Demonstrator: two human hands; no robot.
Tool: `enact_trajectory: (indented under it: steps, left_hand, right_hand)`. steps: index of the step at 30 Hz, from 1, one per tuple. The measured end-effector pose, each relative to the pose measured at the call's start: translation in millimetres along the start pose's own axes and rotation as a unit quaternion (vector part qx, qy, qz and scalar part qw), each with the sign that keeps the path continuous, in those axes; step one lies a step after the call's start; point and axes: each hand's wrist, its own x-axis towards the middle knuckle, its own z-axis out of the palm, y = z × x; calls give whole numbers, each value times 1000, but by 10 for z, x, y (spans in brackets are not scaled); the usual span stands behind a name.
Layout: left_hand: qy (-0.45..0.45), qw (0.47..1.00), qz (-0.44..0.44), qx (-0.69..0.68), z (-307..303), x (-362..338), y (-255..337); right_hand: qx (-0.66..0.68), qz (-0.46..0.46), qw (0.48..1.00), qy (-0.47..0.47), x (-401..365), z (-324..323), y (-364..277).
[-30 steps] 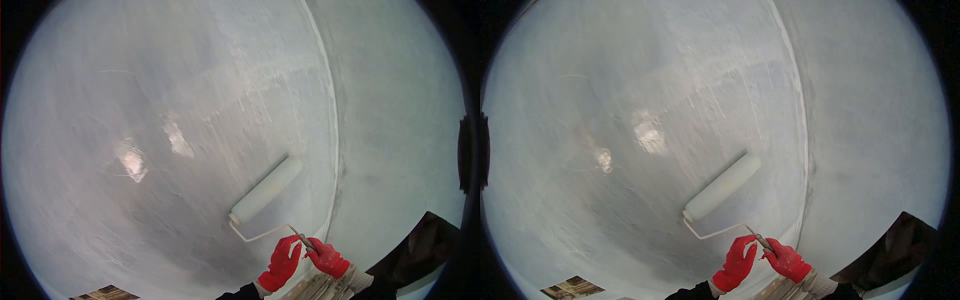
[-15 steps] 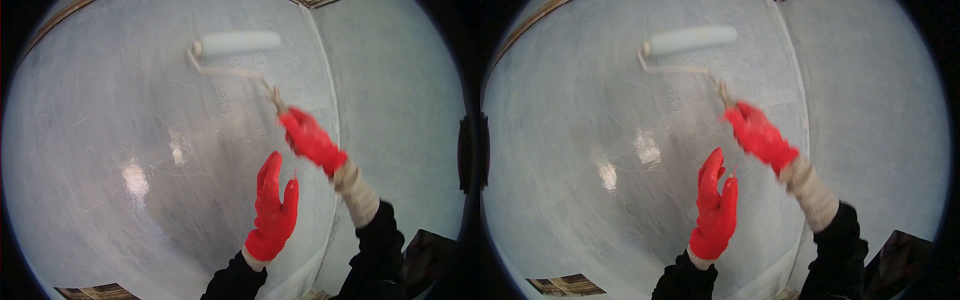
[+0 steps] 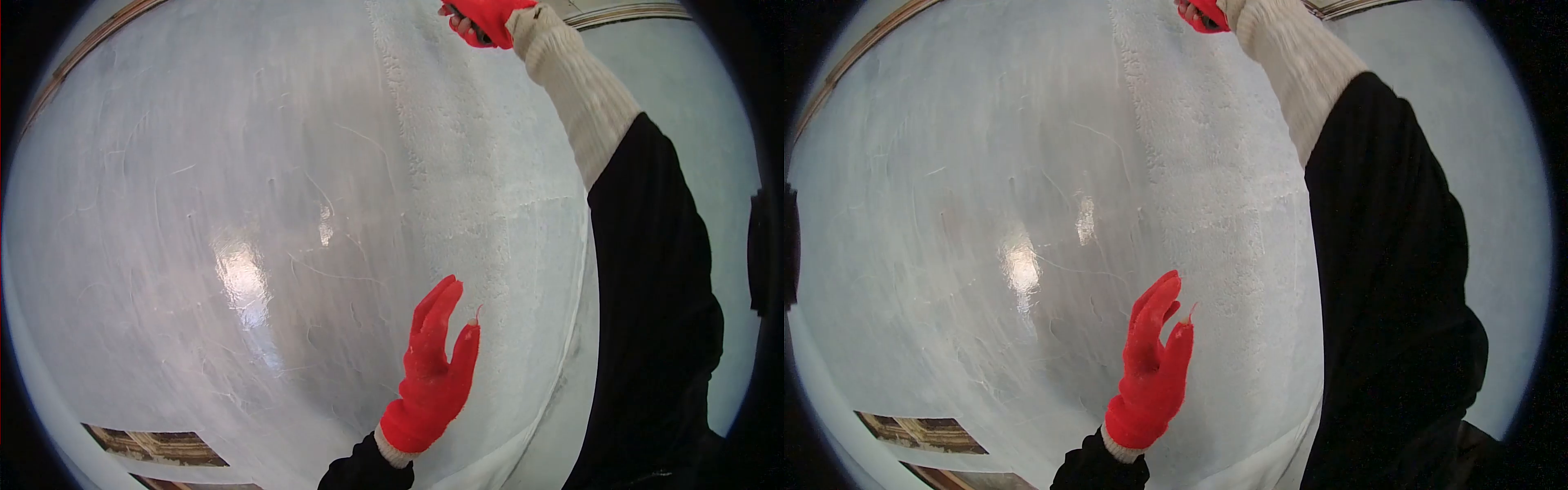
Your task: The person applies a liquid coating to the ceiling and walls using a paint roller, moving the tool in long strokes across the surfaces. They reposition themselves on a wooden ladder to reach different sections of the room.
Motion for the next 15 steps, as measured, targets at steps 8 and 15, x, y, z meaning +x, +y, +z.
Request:
enact_trajectory:
  steps: [8, 15]
  left_hand:
    - [-4, 998, -68, 8, -105, -303, -26]
    - [-72, 986, -151, -19, -467, -900, -49]
  right_hand:
    - [-94, -150, 980, 91, -794, 161, 586]
    - [-194, -18, 963, 186, -3014, 217, 1951]
